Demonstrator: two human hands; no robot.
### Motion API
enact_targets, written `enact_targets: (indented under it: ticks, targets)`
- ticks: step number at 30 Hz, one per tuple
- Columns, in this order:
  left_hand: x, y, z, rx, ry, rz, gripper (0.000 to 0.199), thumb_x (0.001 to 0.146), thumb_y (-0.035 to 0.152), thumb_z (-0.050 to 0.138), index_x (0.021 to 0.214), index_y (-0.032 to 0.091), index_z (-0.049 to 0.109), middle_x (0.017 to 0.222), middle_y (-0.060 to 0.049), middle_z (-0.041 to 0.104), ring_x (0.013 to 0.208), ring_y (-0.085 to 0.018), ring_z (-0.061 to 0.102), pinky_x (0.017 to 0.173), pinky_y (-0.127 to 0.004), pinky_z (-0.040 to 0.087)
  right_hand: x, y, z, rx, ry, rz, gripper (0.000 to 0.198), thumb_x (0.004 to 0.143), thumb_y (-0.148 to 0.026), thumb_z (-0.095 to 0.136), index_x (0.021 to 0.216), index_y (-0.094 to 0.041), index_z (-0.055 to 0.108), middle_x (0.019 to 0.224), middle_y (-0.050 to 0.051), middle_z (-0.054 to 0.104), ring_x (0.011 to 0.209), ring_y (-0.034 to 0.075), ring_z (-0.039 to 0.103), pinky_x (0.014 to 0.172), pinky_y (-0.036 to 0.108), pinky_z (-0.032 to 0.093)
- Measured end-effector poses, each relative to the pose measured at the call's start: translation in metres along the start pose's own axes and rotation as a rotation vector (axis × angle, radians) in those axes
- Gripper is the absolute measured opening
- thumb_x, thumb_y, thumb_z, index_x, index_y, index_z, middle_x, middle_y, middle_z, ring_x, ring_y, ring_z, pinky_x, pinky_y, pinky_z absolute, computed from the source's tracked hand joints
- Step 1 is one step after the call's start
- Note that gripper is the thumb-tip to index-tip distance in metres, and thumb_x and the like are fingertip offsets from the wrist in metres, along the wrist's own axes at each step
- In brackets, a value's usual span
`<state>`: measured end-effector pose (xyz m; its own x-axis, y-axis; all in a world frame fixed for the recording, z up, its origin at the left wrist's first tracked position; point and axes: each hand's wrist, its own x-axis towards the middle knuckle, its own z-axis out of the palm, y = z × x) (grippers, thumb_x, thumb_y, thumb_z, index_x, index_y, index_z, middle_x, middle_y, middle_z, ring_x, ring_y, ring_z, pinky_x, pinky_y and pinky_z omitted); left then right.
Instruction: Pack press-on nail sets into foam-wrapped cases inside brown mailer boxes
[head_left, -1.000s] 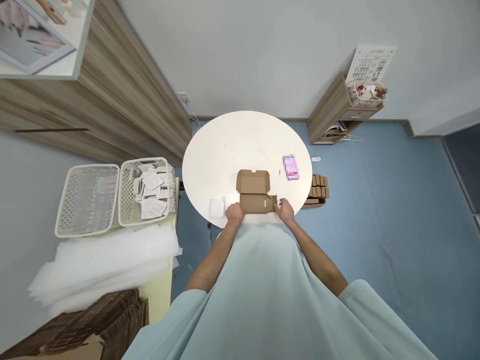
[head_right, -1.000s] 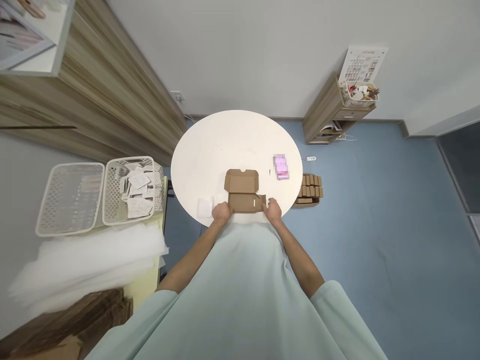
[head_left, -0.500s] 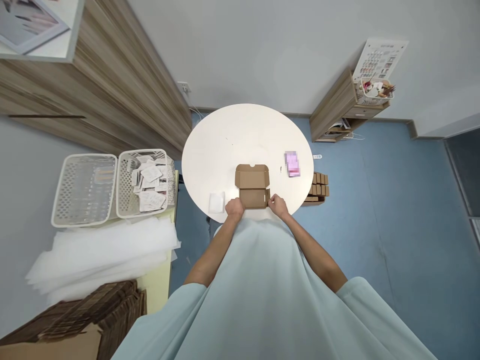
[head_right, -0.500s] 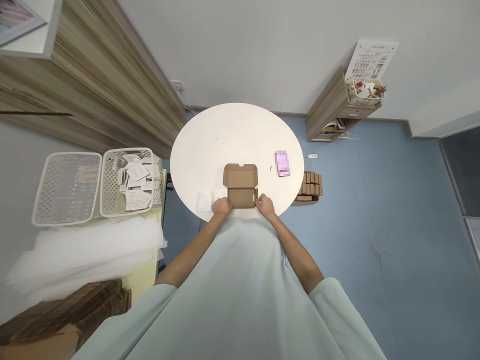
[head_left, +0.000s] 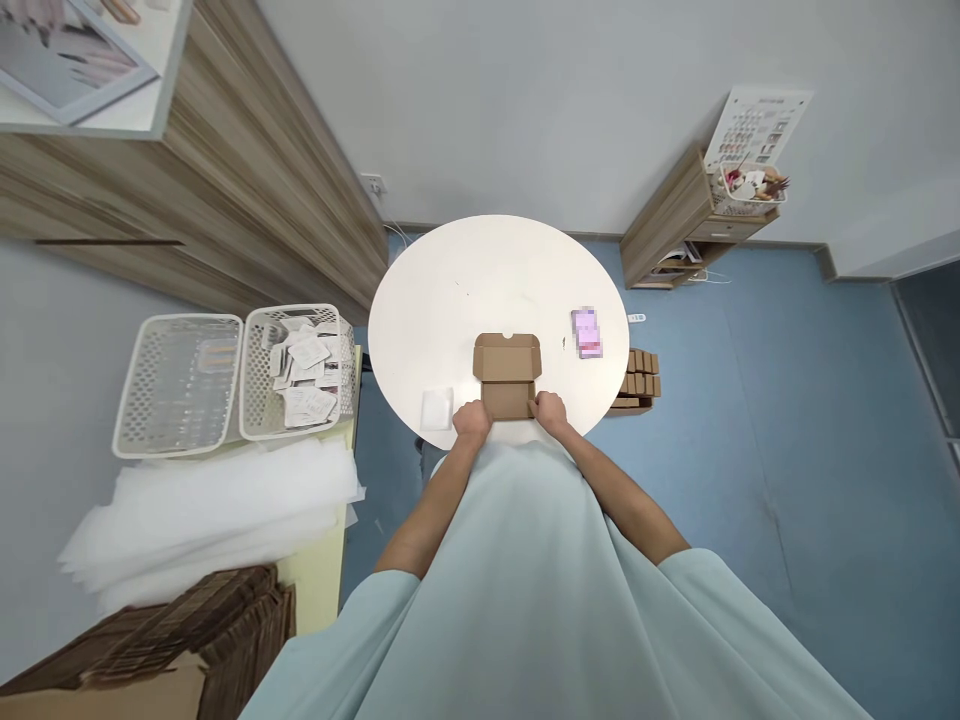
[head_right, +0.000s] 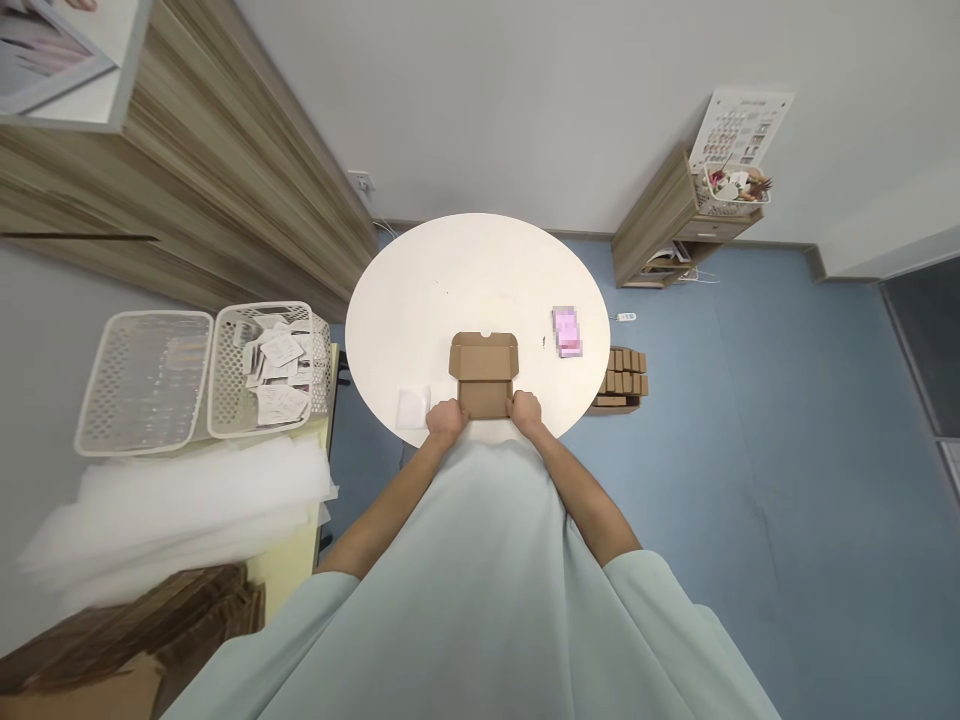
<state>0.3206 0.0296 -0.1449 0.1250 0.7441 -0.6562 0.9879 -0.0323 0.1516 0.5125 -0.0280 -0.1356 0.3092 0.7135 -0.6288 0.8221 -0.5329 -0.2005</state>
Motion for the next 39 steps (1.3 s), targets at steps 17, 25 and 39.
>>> enact_targets:
  ticks: [17,25,39]
  targets:
    - [-0.007,-0.013,0.000,-0.102,0.062,-0.040,0.028,0.108,0.037,0.050,0.120,0.019,0.068,0.126,-0.017,0.075,0.118,-0.033,0.072,0.093,-0.039,0.054,-0.003,-0.007,0.001,-0.076,-0.016,0.019,0.030,0.106,-0.029,0.056,0.116,-0.016,0.081,0.119,0.021,0.079,0.113,0.032,0.076,0.089,0.035,0.053]
    - [-0.006,-0.078,-0.018,-0.311,0.328,-0.303,0.055,0.099,0.050,0.069,0.140,0.017,0.054,0.148,-0.020,0.063,0.127,-0.033,0.070,0.098,-0.039,0.055,-0.019,0.020,-0.008,0.165,0.066,0.084,0.035,0.106,-0.046,0.057,0.092,-0.022,0.078,0.097,0.010,0.082,0.095,0.026,0.075,0.075,0.029,0.047]
    - [-0.002,-0.101,-0.027,-0.285,0.201,-0.388,0.064,0.087,0.052,0.084,0.137,0.020,0.059,0.138,-0.019,0.074,0.131,-0.038,0.069,0.098,-0.042,0.056,-0.035,0.023,-0.016,0.309,0.107,0.090,0.024,0.102,-0.034,0.061,0.087,-0.024,0.077,0.093,0.005,0.082,0.088,0.022,0.073,0.067,0.027,0.042]
